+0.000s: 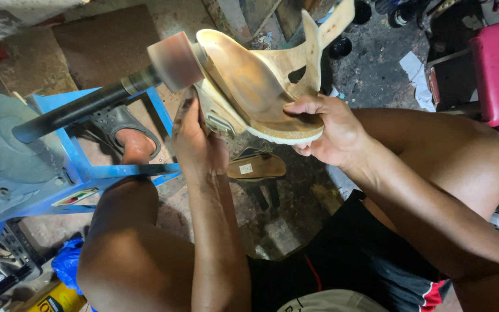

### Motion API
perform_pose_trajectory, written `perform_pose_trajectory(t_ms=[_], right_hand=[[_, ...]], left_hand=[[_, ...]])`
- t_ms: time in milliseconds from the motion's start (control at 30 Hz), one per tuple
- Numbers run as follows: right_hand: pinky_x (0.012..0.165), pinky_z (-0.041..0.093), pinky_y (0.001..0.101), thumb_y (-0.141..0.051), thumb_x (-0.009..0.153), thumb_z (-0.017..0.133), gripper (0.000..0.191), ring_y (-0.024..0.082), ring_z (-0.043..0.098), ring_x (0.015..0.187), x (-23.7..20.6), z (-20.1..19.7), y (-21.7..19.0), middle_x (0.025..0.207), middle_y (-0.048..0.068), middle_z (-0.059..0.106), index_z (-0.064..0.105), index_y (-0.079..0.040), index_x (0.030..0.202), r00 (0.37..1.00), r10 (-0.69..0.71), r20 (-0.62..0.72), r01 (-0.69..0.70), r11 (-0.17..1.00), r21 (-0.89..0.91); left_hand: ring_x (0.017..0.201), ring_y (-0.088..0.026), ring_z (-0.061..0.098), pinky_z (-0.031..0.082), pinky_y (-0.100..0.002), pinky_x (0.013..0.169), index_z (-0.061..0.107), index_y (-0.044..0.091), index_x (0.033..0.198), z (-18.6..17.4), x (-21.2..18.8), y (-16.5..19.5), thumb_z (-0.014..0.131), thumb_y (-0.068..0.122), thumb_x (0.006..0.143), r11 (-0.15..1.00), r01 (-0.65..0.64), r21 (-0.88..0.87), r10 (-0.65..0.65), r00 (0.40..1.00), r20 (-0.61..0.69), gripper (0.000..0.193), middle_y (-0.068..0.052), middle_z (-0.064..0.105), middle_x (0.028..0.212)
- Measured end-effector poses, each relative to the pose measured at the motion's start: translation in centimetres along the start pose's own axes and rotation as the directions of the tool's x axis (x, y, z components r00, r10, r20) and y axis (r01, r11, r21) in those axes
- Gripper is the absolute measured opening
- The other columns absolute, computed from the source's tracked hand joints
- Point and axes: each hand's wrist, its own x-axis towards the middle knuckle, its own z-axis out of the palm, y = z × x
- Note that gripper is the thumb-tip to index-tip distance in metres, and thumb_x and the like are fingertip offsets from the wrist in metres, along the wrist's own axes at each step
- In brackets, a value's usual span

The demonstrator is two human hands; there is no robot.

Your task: The person sands the sole and edges of a beige high-heeled shoe using a rotating sanding machine. They hold the shoe with both hands, rotating it to grind different areas of the sole and heel. After finishing the first shoe, they pick up a second beige shoe and begin sanding its sole in the same manner.

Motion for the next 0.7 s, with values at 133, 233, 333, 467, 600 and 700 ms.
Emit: perform_pose_trajectory(t_ms=[133, 233, 333, 467, 600, 700], right_hand=[[0.038, 0.041, 0.0284, -0.02, 0.091, 0.067, 0.026, 0.015, 0.053, 0.044, -0.7, -0.3, 0.3, 0.071, 0.008, 0.063, 0.061, 0.001, 0.106, 0.998, -0.039, 0.041, 0.038, 0.999, 0.019], [0.034, 0.039, 0.028, -0.021, 0.09, 0.065, 0.023, 0.015, 0.052, 0.042, -1.2, -0.6, 0.3, 0.066, 0.006, 0.061, 0.063, -0.002, 0.102, 0.998, -0.016, 0.059, 0.015, 1.0, 0.023], [0.036, 0.04, 0.0291, -0.02, 0.093, 0.066, 0.02, 0.016, 0.053, 0.043, -0.8, -0.8, 0.3, 0.067, 0.005, 0.061, 0.06, -0.002, 0.099, 0.999, 0.007, 0.031, -0.008, 0.999, 0.042], [0.035, 0.039, 0.0307, -0.022, 0.095, 0.069, 0.026, 0.019, 0.054, 0.043, -0.6, -1.1, 0.6, 0.068, 0.009, 0.061, 0.058, 0.0, 0.105, 0.999, 0.027, 0.031, -0.029, 0.997, 0.07], [0.034, 0.043, 0.0309, -0.017, 0.089, 0.067, 0.036, 0.018, 0.059, 0.047, -1.2, -1.0, 0.8, 0.08, 0.008, 0.065, 0.057, -0.005, 0.121, 0.997, -0.013, 0.082, 0.004, 0.993, 0.114], [0.035, 0.046, 0.0309, -0.014, 0.087, 0.065, 0.042, 0.017, 0.064, 0.053, -1.0, -0.6, 0.7, 0.088, 0.008, 0.067, 0.055, -0.006, 0.127, 0.998, -0.07, -0.006, 0.07, 0.997, 0.041]], left_hand=[[0.114, -0.022, 0.07, 0.059, -0.034, 0.101, 0.061, -0.008, 0.135, 0.2, -1.2, 0.3, 0.055, 0.011, 0.105, 1.0, 0.015, 0.005, -0.015, 0.998, 0.054, 0.035, -0.017, 0.068, 0.131], [0.115, -0.023, 0.068, 0.056, -0.034, 0.1, 0.06, -0.008, 0.138, 0.3, -1.4, 0.2, 0.054, 0.012, 0.109, 0.999, 0.03, -0.019, -0.028, 0.995, 0.093, 0.036, -0.017, 0.067, 0.133], [0.115, -0.024, 0.069, 0.056, -0.035, 0.1, 0.06, -0.009, 0.138, 0.4, -1.0, 0.1, 0.053, 0.011, 0.11, 0.999, 0.007, 0.044, -0.011, 0.996, 0.092, 0.035, -0.019, 0.067, 0.132], [0.114, -0.023, 0.07, 0.057, -0.035, 0.099, 0.06, -0.008, 0.136, 0.6, -1.1, 0.3, 0.053, 0.013, 0.107, 0.999, 0.037, 0.027, -0.039, 0.996, 0.086, 0.036, -0.015, 0.069, 0.129], [0.113, -0.021, 0.07, 0.058, -0.033, 0.099, 0.062, -0.008, 0.134, -0.1, -1.7, 0.2, 0.055, 0.014, 0.108, 0.998, -0.009, 0.067, 0.003, 0.995, 0.1, 0.035, -0.015, 0.071, 0.127], [0.096, -0.017, 0.063, 0.051, -0.029, 0.079, 0.064, -0.01, 0.136, -0.8, -1.1, -0.1, 0.058, 0.012, 0.109, 0.984, 0.002, 0.177, -0.003, 1.0, 0.008, 0.035, -0.014, 0.067, 0.117]])
